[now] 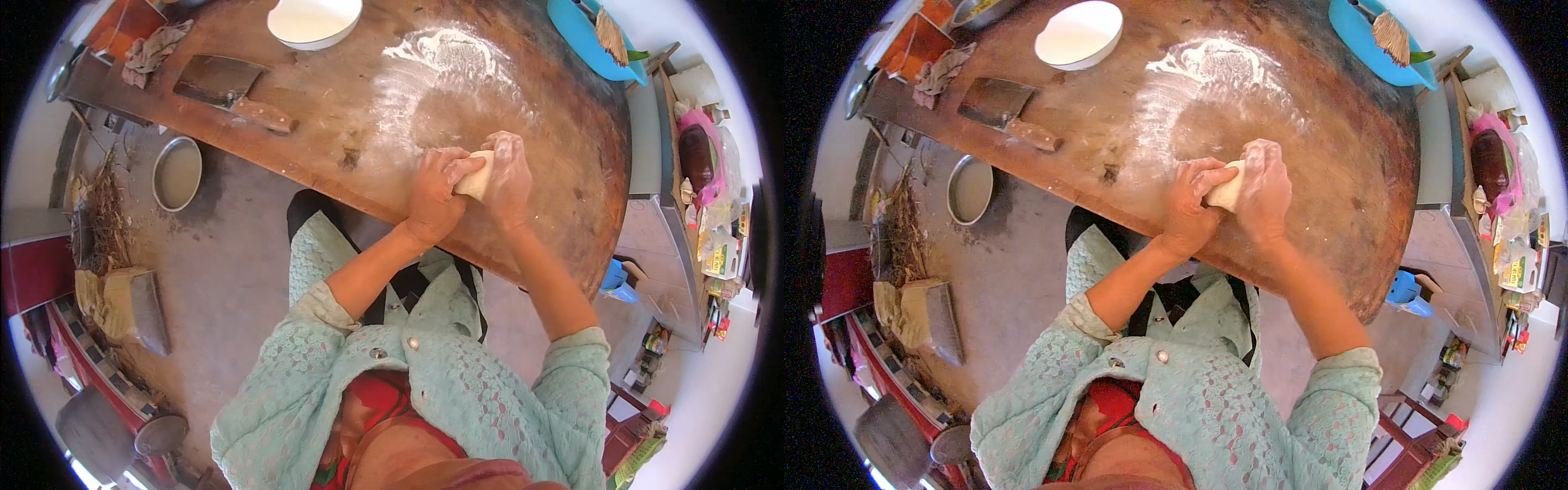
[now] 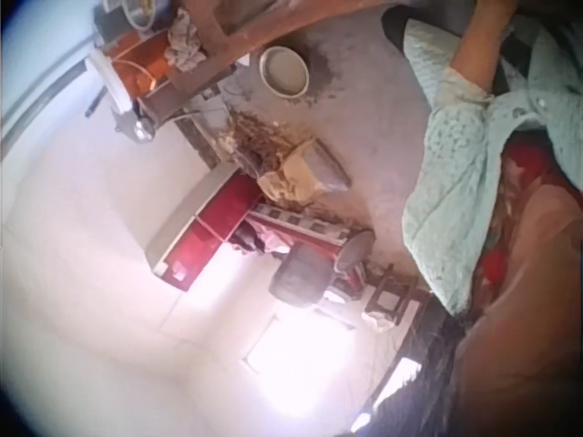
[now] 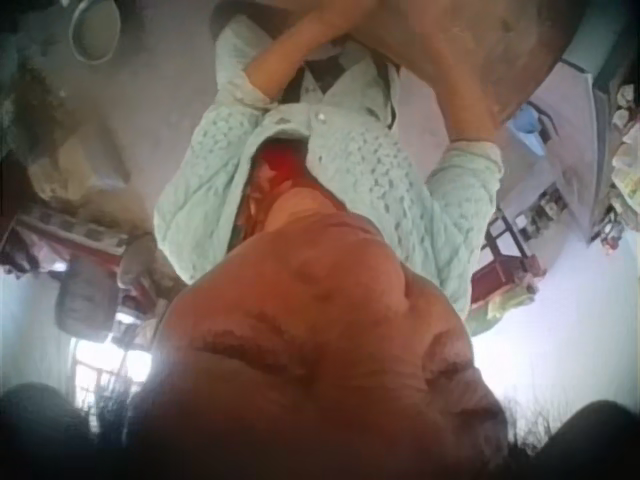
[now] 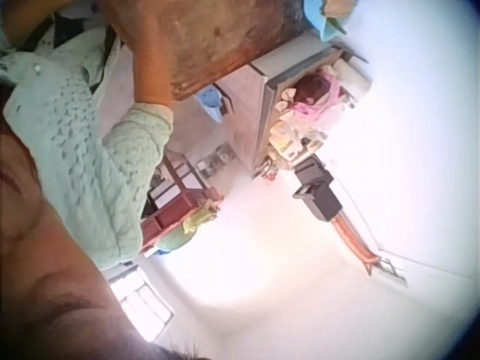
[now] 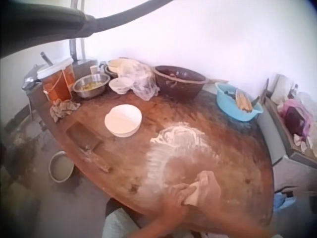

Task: The person kneads a ball of dough on a floured wooden table, then retrieves flour from a large metal container and returns to roll the dough flat with a wooden rolling pin. The person flattens the dough into a circular shape, repeatedly adjusting its position and applying pressure with the rolling pin.

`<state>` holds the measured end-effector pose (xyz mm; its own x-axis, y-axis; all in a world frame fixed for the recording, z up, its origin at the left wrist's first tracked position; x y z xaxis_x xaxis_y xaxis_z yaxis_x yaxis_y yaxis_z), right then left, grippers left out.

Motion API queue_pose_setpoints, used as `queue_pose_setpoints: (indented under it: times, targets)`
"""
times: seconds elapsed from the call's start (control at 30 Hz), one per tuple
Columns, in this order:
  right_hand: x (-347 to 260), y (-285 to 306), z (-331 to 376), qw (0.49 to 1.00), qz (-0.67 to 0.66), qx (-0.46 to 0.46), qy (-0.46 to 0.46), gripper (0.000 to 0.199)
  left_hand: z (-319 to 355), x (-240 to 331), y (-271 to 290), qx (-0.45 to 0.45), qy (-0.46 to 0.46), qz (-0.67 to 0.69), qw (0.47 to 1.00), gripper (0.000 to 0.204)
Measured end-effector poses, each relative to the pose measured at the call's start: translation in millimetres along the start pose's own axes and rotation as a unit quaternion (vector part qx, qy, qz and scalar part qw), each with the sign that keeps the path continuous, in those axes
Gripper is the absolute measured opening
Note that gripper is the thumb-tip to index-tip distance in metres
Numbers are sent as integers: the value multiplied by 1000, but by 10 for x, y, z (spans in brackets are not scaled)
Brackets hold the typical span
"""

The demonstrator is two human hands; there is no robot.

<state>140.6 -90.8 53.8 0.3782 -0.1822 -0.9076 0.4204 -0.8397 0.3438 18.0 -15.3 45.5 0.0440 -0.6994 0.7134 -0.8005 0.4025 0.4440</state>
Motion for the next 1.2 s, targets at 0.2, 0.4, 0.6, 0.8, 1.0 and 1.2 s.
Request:
queue_pose_setpoints:
  times: [0.2,0.4,0.6,0.8,1.0,1.2]
  targets:
    - [-6,-293,-354,979,149,-84,115,28,-223,-154,18,-29,39,-131,990,53]
    - [248,-346,-905,957,278,-30,75,35,-238,-278,-55,-45,113,-202,972,66]
    - [406,-361,-1178,959,275,-40,-61,39,-340,-428,-197,-66,108,-247,961,80]
    - [436,-388,-483,952,-209,-96,-201,53,-299,-382,43,-72,99,-100,987,69]
    - [-104,-122,-38,995,-34,-90,-36,44,61,-13,128,-27,15,0,1000,60]
    - [-307,-261,83,958,138,-83,237,31,4,-34,182,21,-14,-112,993,59]
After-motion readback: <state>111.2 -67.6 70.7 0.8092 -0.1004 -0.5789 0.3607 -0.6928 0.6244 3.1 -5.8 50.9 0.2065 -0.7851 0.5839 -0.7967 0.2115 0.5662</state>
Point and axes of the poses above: each hand's wrist, its own z-axis away from the middle knuckle, its own y-axis out of the back of the hand, x = y × z, the point moved 9 cm from there along -z, towards the middle knuckle, and after that the axes turned 11 degrees about -z, right-handed, at the moved point
